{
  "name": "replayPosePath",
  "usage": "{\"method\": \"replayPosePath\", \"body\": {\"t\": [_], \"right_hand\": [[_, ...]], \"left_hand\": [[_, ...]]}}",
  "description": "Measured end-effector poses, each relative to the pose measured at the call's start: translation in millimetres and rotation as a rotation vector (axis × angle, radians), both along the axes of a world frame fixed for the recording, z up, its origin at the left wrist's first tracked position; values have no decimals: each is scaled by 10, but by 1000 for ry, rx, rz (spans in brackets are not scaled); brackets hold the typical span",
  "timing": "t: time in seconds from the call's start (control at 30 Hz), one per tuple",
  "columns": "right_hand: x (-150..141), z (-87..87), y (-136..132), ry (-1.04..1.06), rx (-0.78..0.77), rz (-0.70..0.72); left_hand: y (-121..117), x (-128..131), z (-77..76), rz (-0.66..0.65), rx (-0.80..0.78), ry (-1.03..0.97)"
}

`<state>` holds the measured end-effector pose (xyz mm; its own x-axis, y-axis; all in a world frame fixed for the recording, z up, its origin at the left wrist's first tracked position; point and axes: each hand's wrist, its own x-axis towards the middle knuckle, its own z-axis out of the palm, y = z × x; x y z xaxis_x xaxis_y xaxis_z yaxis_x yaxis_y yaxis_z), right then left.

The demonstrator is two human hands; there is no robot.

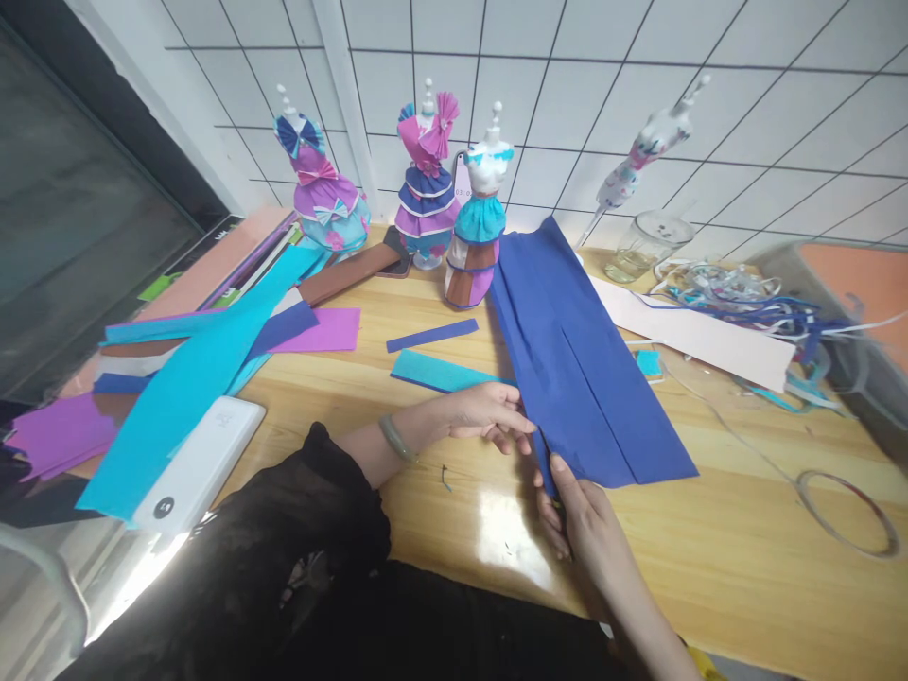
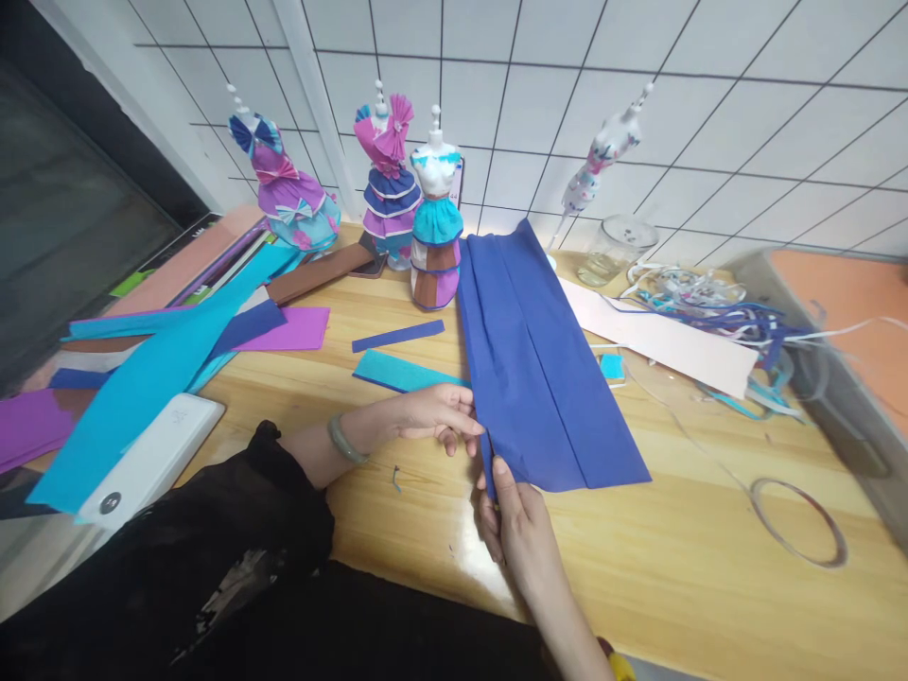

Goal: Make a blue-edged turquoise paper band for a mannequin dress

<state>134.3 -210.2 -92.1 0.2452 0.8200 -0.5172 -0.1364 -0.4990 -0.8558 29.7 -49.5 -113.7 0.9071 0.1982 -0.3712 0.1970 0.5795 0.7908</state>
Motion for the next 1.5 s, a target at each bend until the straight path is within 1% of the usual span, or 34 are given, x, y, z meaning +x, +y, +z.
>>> {"method": "replayPosePath", "body": {"t": [0.13, 0.33, 0.5, 0.87, 1.27, 1.37, 1.5], "right_hand": [[7, -11, 4, 16, 7, 18], [27, -39, 25, 48, 17, 10], [33, -13, 85, 49, 22, 24], [64, -10, 137, 15, 44, 72], [55, 13, 163, -55, 42, 74], [55, 19, 157, -60, 50, 63], [62, 4, 145, -46, 23, 48]], "left_hand": [[-2, 12, -69, 0, -10, -44], [-3, 12, -110, -1, 0, -54], [6, 6, -145, -19, 13, -96], [11, 9, -96, -41, 27, -91], [19, 5, -106, -45, 37, -77], [37, 1, -93, -31, 26, -59], [63, 11, -92, 28, 13, -32]]}}
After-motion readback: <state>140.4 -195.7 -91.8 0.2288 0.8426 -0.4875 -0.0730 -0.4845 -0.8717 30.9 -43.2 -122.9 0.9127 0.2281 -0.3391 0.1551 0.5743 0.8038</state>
